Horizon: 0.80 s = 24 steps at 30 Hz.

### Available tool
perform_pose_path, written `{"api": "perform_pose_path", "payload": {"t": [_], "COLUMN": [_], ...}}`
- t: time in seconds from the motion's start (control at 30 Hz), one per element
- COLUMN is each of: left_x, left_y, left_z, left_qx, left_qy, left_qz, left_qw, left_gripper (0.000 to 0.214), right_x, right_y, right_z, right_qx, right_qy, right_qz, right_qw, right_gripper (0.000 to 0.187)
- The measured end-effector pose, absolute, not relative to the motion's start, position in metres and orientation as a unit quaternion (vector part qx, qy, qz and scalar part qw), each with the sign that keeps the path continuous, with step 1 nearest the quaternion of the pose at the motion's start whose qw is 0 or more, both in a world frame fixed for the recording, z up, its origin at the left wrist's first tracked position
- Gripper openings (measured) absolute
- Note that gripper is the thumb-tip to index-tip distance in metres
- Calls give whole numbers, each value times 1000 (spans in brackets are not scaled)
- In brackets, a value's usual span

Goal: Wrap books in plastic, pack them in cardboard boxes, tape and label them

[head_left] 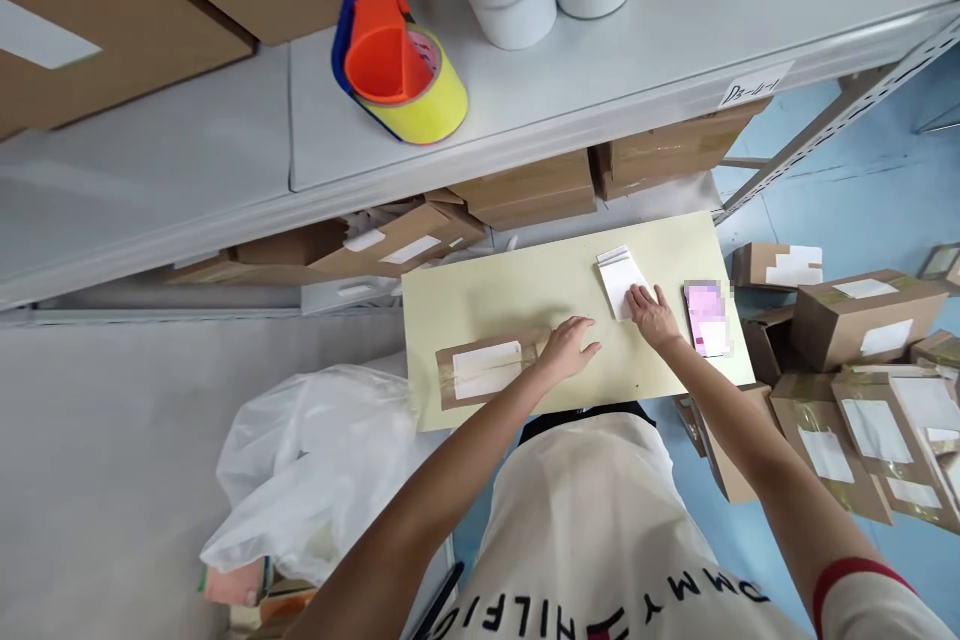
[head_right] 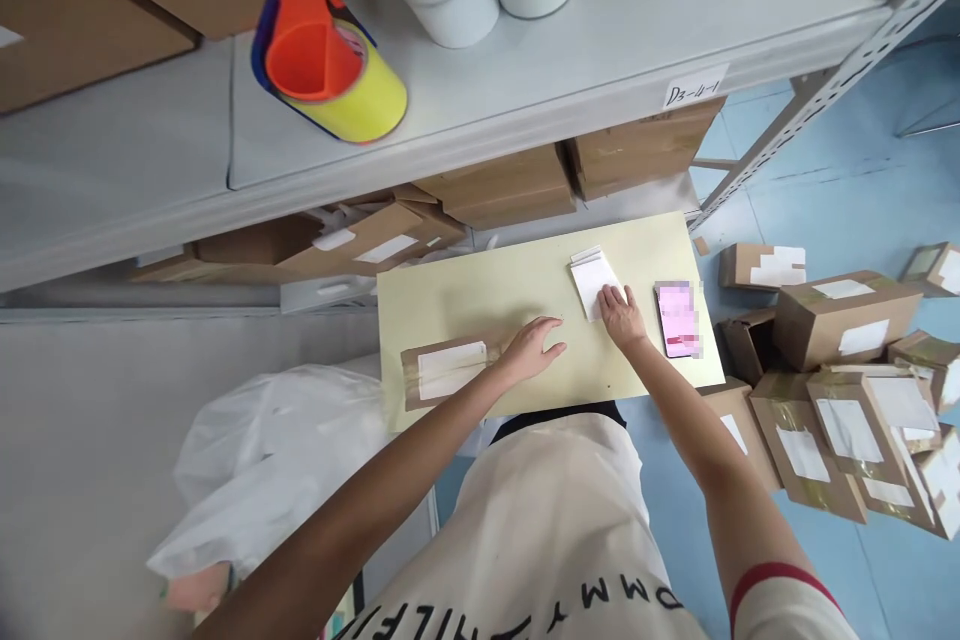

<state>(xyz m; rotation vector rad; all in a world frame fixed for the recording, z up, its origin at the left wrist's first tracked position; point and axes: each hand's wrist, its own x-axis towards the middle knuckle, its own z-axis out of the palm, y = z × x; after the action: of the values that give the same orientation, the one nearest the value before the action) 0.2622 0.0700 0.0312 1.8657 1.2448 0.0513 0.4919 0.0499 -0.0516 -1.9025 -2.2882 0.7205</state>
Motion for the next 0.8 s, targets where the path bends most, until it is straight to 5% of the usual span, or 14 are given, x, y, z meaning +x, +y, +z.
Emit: {"api": "perform_pose_path", "payload": {"t": [0.57, 0.8], "left_x": [275, 294], "left_y": [82, 94], "left_z": [15, 38], "left_qx": [618, 445], "left_qy": [552, 576], "left_qz": [-12, 48], "left_qw": [559, 684], "left_gripper": [46, 45], "right_x": [505, 504], "right_y": [50, 47], "right_z": [-9, 18], "right_qx": [-588, -614], "right_qy": [-754, -762], "right_qz": [288, 205], "right_qw": [-46, 28], "right_gripper": [35, 31]}}
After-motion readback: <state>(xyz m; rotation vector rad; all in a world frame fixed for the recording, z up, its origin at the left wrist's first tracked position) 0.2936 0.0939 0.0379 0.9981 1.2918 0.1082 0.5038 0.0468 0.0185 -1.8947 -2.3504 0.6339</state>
